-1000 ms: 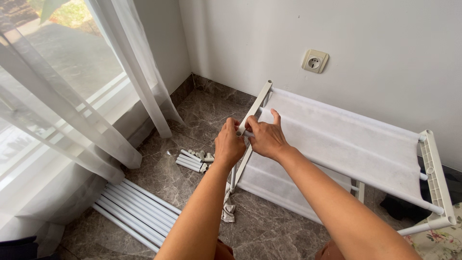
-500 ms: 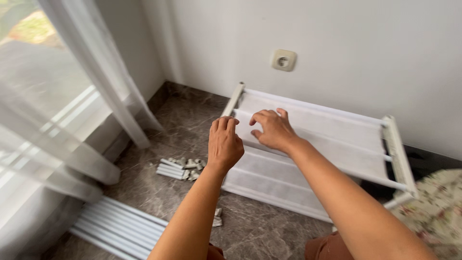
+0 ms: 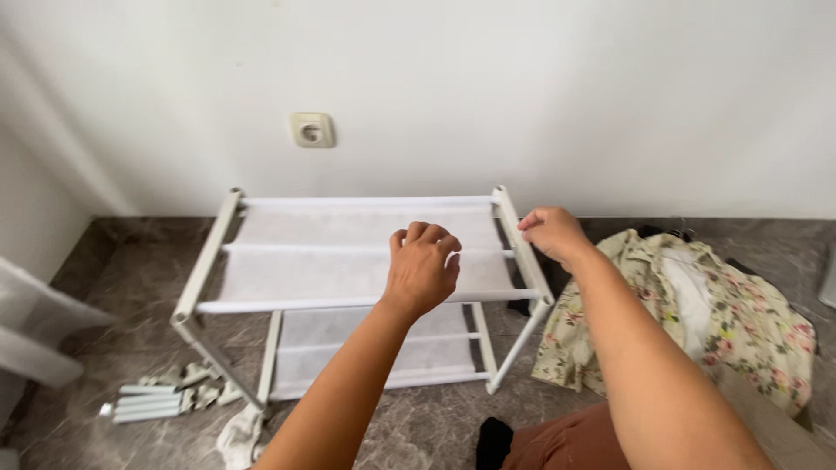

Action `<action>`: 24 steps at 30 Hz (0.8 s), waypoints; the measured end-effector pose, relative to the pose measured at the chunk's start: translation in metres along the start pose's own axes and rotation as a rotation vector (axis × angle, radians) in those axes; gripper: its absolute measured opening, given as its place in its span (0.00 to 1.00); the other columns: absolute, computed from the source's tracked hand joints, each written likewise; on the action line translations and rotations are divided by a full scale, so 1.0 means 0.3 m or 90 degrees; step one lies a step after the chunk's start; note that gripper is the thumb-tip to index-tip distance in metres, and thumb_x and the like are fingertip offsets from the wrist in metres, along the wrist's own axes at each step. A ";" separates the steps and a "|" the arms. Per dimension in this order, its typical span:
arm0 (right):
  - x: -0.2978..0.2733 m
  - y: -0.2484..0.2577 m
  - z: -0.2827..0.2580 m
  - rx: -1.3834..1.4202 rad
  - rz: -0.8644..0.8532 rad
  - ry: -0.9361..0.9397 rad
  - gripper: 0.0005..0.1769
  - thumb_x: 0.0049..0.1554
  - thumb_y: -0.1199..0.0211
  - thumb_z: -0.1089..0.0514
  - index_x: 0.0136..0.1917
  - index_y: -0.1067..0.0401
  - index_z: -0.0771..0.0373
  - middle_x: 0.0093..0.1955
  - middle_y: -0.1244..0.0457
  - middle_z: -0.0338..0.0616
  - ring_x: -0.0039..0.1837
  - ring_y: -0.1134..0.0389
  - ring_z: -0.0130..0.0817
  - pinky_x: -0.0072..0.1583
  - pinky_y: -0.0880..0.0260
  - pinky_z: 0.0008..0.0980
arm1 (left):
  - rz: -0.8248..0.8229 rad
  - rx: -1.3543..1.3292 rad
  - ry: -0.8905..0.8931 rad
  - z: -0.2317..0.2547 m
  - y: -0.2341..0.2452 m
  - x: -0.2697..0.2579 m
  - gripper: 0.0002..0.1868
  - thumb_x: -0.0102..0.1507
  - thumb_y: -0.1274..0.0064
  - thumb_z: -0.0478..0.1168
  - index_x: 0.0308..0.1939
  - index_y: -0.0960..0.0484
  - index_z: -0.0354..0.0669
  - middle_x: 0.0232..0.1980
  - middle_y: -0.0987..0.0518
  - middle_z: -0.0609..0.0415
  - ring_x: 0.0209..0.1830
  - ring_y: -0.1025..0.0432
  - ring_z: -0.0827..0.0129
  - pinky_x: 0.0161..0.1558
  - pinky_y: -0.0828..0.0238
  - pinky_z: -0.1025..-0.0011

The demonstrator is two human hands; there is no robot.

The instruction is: The person assembles a white plastic shelving unit on the floor. They connect vertical poles to a base frame, attach corner joints, and then insert horizontal poles to create shelves, securing them with plastic clips.

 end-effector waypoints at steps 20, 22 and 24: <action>0.037 -0.059 0.135 0.080 -0.170 -0.119 0.29 0.46 0.31 0.69 0.63 0.32 0.69 0.48 0.30 0.54 0.47 0.26 0.40 0.45 0.25 0.39 | -0.348 0.224 0.105 0.130 -0.508 0.280 0.07 0.57 0.38 0.45 0.38 0.11 0.53 0.68 0.33 0.51 0.82 0.60 0.53 0.67 0.88 0.18; 0.042 -0.060 0.140 0.071 -0.182 -0.119 0.30 0.47 0.31 0.69 0.64 0.32 0.68 0.48 0.30 0.53 0.47 0.26 0.40 0.45 0.26 0.38 | -0.327 0.211 0.119 0.118 -0.510 0.282 0.07 0.56 0.37 0.45 0.37 0.12 0.53 0.68 0.33 0.51 0.82 0.60 0.53 0.67 0.88 0.16; 0.040 -0.060 0.145 0.064 -0.184 -0.122 0.31 0.47 0.31 0.68 0.65 0.33 0.67 0.48 0.30 0.53 0.47 0.27 0.40 0.46 0.26 0.37 | -0.295 0.180 0.141 0.113 -0.508 0.284 0.07 0.55 0.36 0.44 0.37 0.12 0.54 0.68 0.33 0.51 0.81 0.60 0.53 0.66 0.87 0.16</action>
Point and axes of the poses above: each hand's wrist, its own x-axis towards the middle knuckle, its own y-axis out of the back of the hand, z = x × y, the point moved 5 cm from there along x, towards the middle knuckle
